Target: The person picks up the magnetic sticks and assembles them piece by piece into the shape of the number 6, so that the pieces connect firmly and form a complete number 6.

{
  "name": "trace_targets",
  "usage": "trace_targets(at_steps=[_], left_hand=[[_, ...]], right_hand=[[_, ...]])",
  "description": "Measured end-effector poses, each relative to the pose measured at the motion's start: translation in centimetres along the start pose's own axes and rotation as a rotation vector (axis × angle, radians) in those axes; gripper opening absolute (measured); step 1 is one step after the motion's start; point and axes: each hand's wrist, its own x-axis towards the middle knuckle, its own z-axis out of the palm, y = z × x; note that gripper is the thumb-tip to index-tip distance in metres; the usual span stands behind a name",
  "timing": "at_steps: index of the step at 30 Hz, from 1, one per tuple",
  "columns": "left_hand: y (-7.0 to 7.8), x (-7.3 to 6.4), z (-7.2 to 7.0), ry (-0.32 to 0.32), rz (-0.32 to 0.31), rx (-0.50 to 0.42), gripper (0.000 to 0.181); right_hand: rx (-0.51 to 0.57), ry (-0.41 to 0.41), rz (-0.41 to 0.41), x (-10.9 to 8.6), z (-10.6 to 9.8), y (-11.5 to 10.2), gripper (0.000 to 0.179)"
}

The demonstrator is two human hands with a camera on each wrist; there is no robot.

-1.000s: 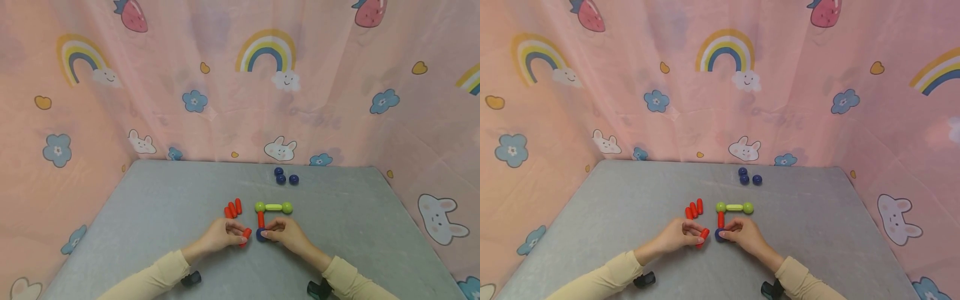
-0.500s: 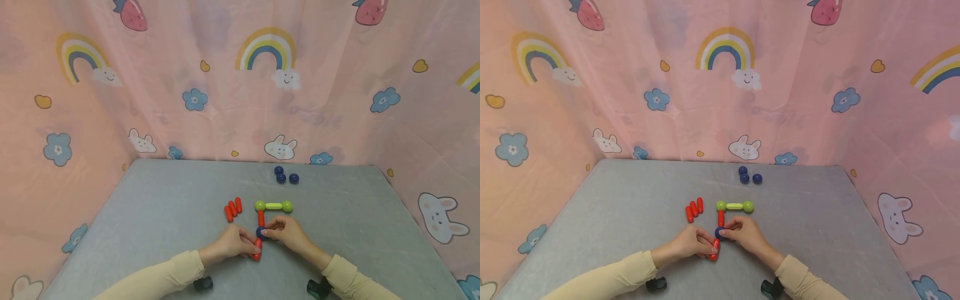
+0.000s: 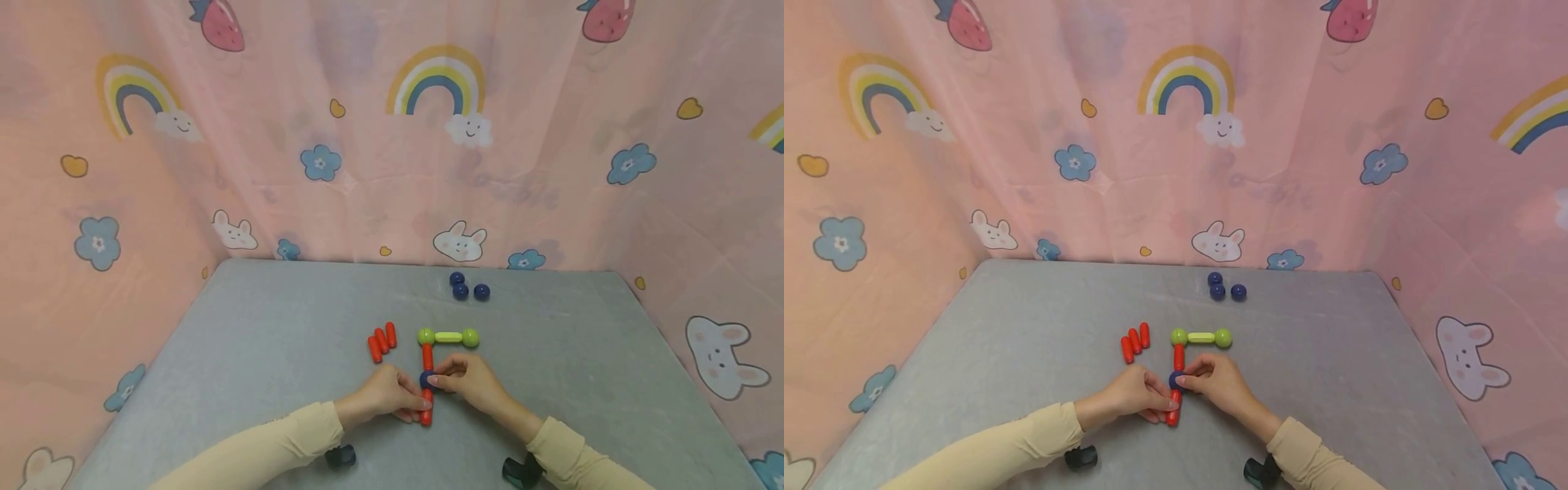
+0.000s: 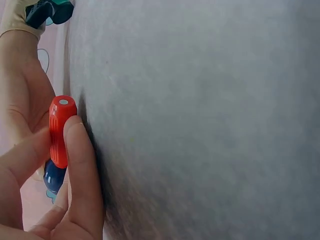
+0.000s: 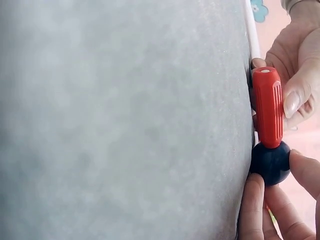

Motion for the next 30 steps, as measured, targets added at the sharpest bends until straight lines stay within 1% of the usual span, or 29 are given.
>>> trace_targets(at_steps=[5,8,18,25,30], left_hand=[[-0.01,0.16,0.09,-0.037,-0.011,-0.056,0.012],[-0.08,0.2,0.14,-0.049,-0.013,-0.077,0.012],[-0.23,0.22,0.29,-0.031,-0.014,-0.084,0.012],[-0.5,0.15,0.35,-0.057,0.002,-0.11,0.01],[-0.57,0.09,0.31,-0.062,0.003,-0.113,0.011]], right_hand=[[-0.004,0.001,-0.004,0.04,0.0,0.09,0.028],[-0.003,-0.004,-0.004,0.02,-0.01,0.09,0.028],[-0.006,-0.003,-0.003,-0.07,-0.01,0.02,0.029],[0.0,-0.007,0.008,-0.06,0.08,0.18,0.029],[-0.002,-0.008,0.0,-0.09,0.01,0.17,0.029]])
